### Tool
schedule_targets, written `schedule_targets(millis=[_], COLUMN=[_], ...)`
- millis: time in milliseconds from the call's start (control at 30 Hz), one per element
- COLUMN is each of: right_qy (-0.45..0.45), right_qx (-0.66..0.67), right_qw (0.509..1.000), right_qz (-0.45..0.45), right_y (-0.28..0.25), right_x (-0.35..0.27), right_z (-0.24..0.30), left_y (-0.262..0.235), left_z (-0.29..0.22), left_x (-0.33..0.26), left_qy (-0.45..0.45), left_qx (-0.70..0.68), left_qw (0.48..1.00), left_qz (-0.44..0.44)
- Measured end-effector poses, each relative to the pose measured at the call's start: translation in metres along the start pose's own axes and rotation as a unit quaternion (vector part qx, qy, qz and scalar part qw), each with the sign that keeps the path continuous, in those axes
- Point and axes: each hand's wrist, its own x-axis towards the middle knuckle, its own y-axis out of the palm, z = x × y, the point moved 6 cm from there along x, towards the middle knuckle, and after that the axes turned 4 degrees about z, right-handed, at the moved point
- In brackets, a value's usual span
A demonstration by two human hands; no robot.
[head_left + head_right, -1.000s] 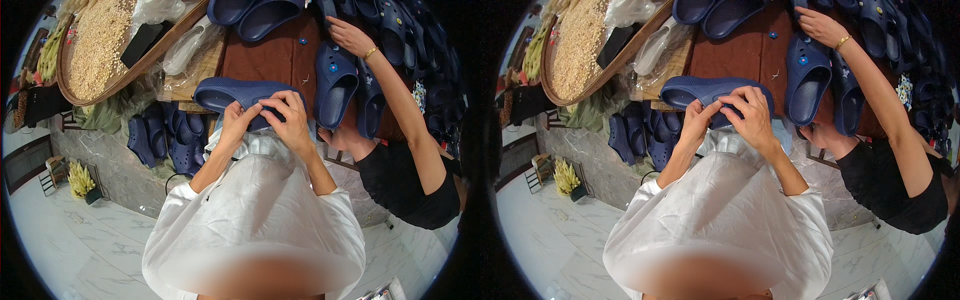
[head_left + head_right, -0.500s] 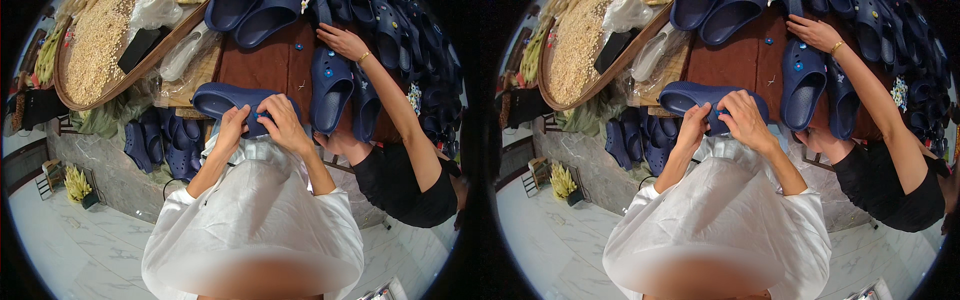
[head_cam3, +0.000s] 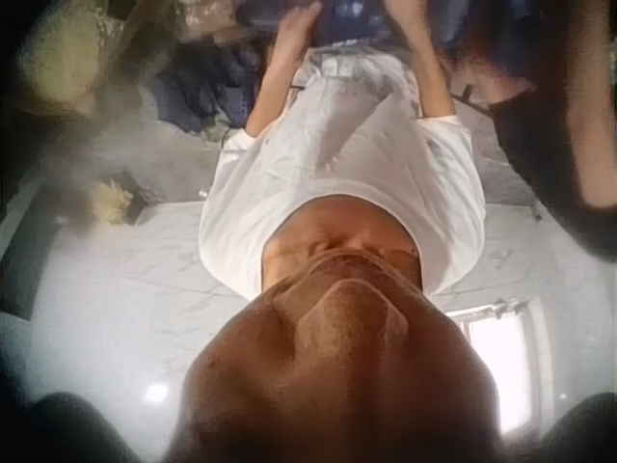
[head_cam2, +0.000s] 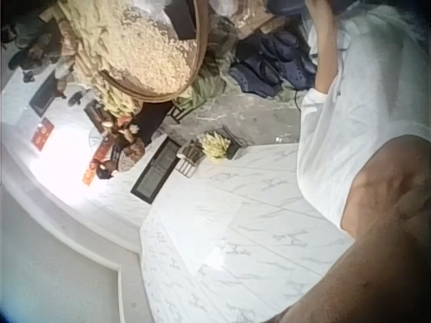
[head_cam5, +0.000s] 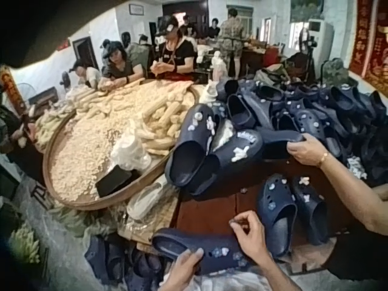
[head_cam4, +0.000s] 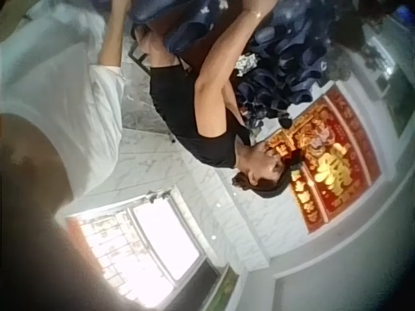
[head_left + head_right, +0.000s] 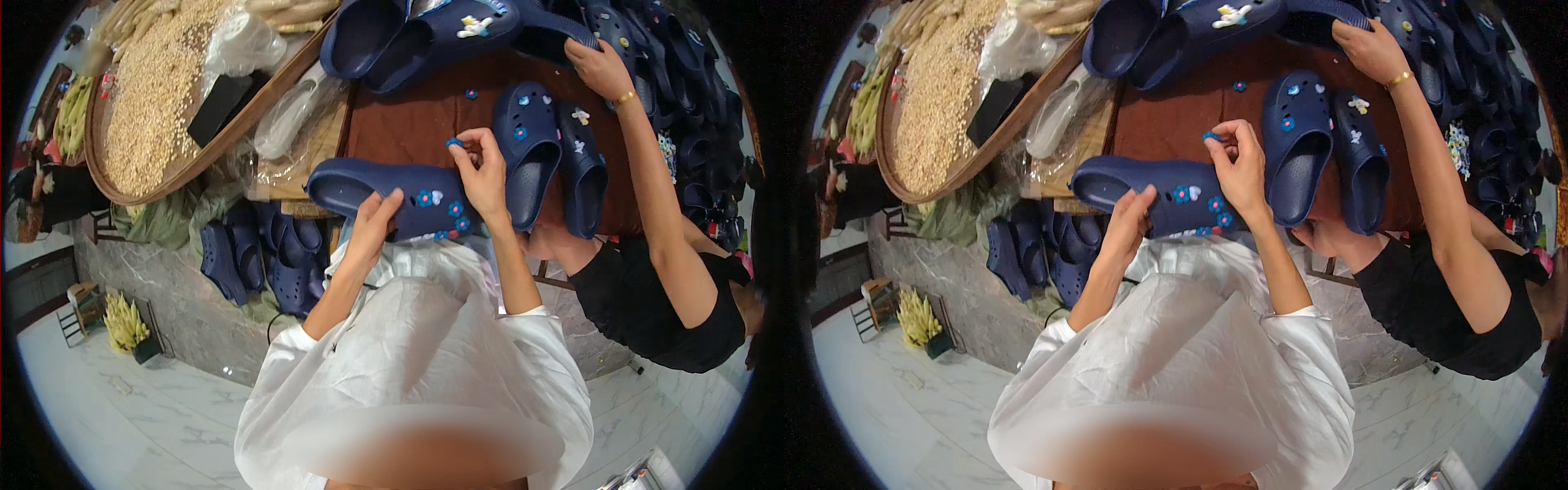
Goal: Manually attach decorative charms and labels to foam clogs/shoes.
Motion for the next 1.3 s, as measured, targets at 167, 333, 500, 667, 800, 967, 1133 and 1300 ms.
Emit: schedule_targets(millis=[167, 333, 500, 667, 800, 967, 1133, 1300], right_qy=[0.016, -0.020, 0.042, 0.082, 0.076, 0.106, 0.039, 0.009], right_qx=[-0.032, -0.019, 0.046, 0.214, 0.330, 0.411, 0.379, 0.317], right_qw=[0.998, 0.998, 0.997, 0.972, 0.931, 0.890, 0.918, 0.948], right_qz=[-0.043, -0.060, 0.041, 0.059, 0.138, 0.166, 0.110, 0.026], right_y=[-0.005, -0.009, -0.023, -0.028, -0.008, 0.017, 0.023, 0.007], right_x=[0.049, 0.040, -0.030, -0.093, -0.112, -0.103, -0.078, -0.067], right_z=[-0.062, -0.062, -0.023, -0.033, -0.035, -0.005, -0.002, 0.009], left_y=[0.002, 0.008, 0.001, 0.006, 0.031, 0.078, 0.121, 0.151], left_z=[0.014, 0.002, -0.025, -0.057, -0.066, -0.059, -0.054, -0.064], left_x=[-0.003, -0.011, -0.014, -0.003, 0.005, 0.015, 0.023, 0.037], left_qy=[0.067, 0.047, 0.056, 0.078, 0.073, 0.060, 0.049, 0.023], left_qx=[0.072, 0.070, 0.068, -0.053, -0.079, -0.113, -0.248, -0.325], left_qw=[0.991, 0.995, 0.996, 0.995, 0.992, 0.986, 0.954, 0.926], left_qz=[0.087, 0.057, -0.004, 0.031, 0.071, 0.106, 0.158, 0.193])
